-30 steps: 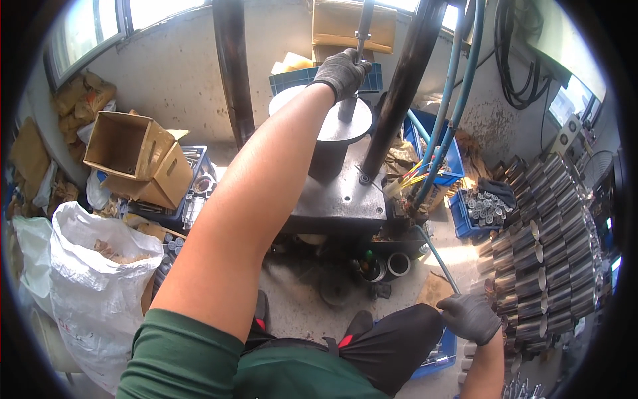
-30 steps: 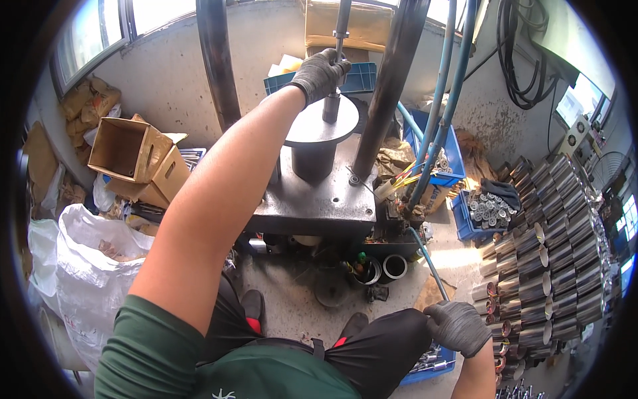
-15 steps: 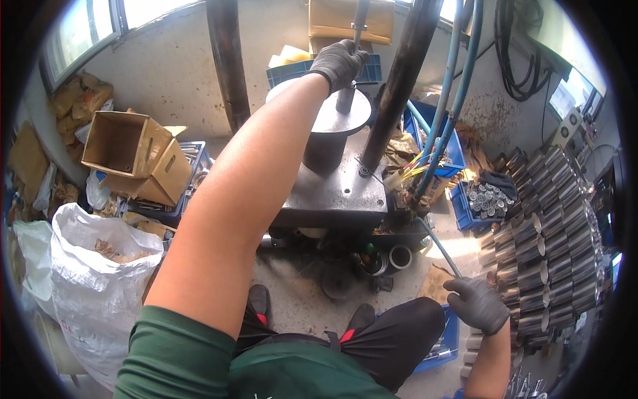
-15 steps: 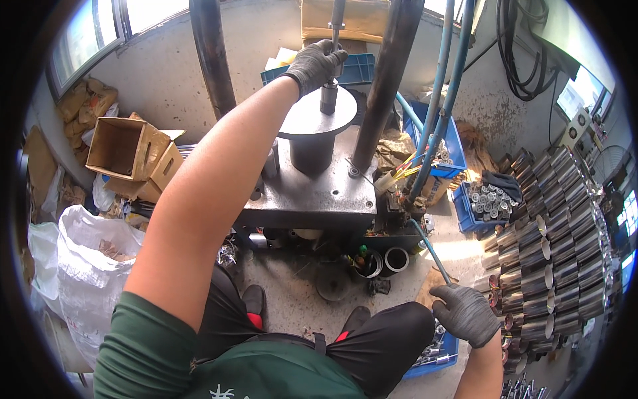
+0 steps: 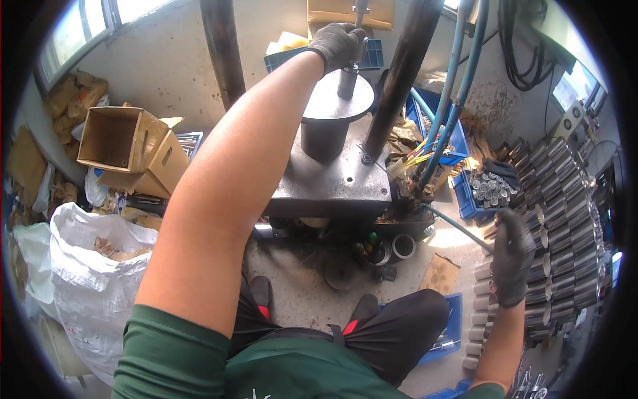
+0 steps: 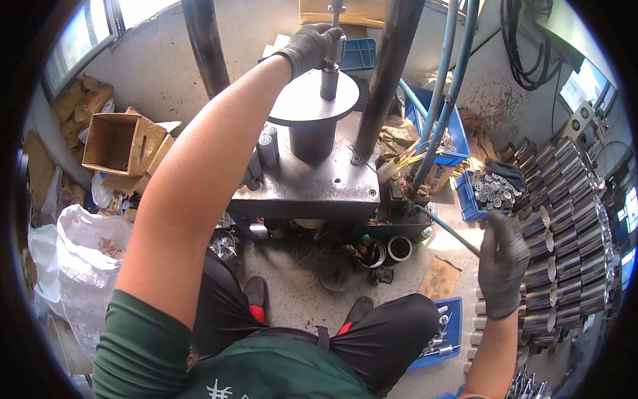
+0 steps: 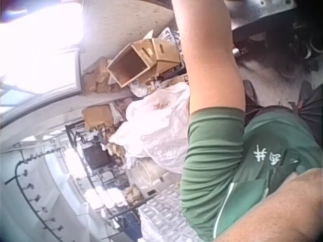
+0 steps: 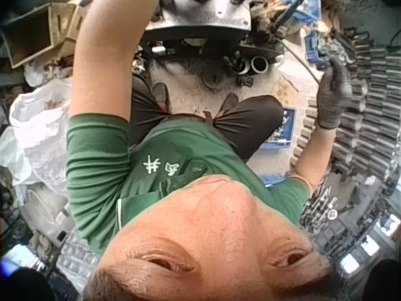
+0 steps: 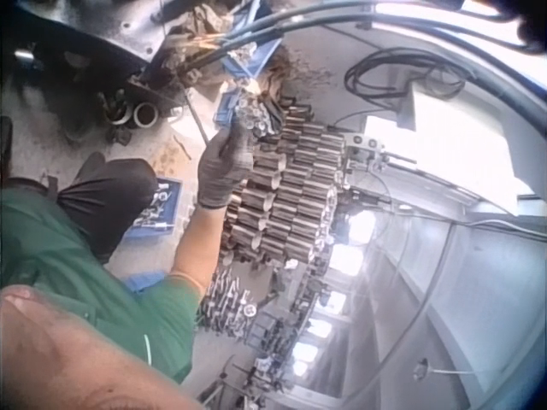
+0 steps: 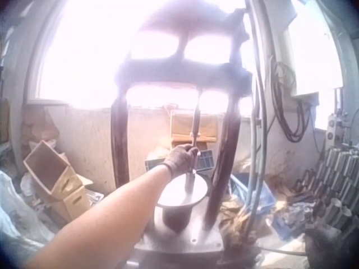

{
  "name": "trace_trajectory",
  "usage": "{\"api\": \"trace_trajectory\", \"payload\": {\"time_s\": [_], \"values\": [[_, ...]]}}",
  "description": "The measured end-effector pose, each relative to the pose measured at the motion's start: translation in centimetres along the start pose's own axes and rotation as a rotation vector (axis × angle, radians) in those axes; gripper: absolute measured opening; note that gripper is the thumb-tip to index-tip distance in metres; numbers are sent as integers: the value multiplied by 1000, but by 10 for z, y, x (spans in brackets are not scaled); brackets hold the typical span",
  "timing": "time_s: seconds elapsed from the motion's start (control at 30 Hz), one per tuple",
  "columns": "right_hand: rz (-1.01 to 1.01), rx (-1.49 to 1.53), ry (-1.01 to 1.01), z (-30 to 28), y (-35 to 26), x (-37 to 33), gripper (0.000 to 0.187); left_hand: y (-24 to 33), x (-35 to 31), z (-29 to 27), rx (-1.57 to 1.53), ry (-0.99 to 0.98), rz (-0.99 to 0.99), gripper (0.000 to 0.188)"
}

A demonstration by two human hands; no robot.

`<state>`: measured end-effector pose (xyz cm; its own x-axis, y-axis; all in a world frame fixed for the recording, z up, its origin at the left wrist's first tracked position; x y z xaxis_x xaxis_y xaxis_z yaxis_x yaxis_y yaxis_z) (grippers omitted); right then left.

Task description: Operating an industrial press machine to join metal pipe components together and inspecting the assembled parts.

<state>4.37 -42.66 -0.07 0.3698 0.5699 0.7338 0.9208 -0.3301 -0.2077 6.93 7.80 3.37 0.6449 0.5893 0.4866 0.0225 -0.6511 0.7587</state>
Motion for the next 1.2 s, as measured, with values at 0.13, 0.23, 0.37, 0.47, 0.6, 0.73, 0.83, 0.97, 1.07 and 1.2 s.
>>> {"api": "trace_trajectory", "payload": {"time_s": [0.13,0.23,0.37,0.47,0.6,0.73,0.83,0.97,1.07,1.2], "values": [[-123,-106,274,-3,18,65,19,2,-4,0,-21,-17,-9,42],[-77,-159,271,3,33,95,16,4,-5,-2,5,-1,-2,42],[16,-88,105,11,36,92,11,5,-7,-3,35,-14,-21,43],[146,-92,-77,14,29,52,18,8,-10,-4,34,-19,-13,43],[121,-121,-820,53,-6,-62,27,11,-11,-5,39,-24,-8,42],[173,-150,-1067,63,-5,-118,26,10,-12,-4,24,-36,-28,40],[221,-88,-961,57,3,-107,25,13,-14,-5,34,-35,-13,40],[224,-68,-770,45,1,-86,26,14,-15,-5,24,-36,-7,39],[151,-98,-827,48,-5,-88,21,14,-14,-6,50,-38,2,41],[220,-85,-1001,56,1,-104,27,15,-13,-6,63,-16,21,42]]}}
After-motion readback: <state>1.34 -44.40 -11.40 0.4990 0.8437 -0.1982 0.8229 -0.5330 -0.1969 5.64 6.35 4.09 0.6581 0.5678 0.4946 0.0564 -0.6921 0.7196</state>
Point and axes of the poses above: each hand's wrist, its own x-axis towards the middle knuckle, its own z-axis out of the palm, y = z × x, the point moved 10 cm from there along x, towards the middle knuckle, and after that the axes turned 3 degrees about y, right-handed, at the moved point
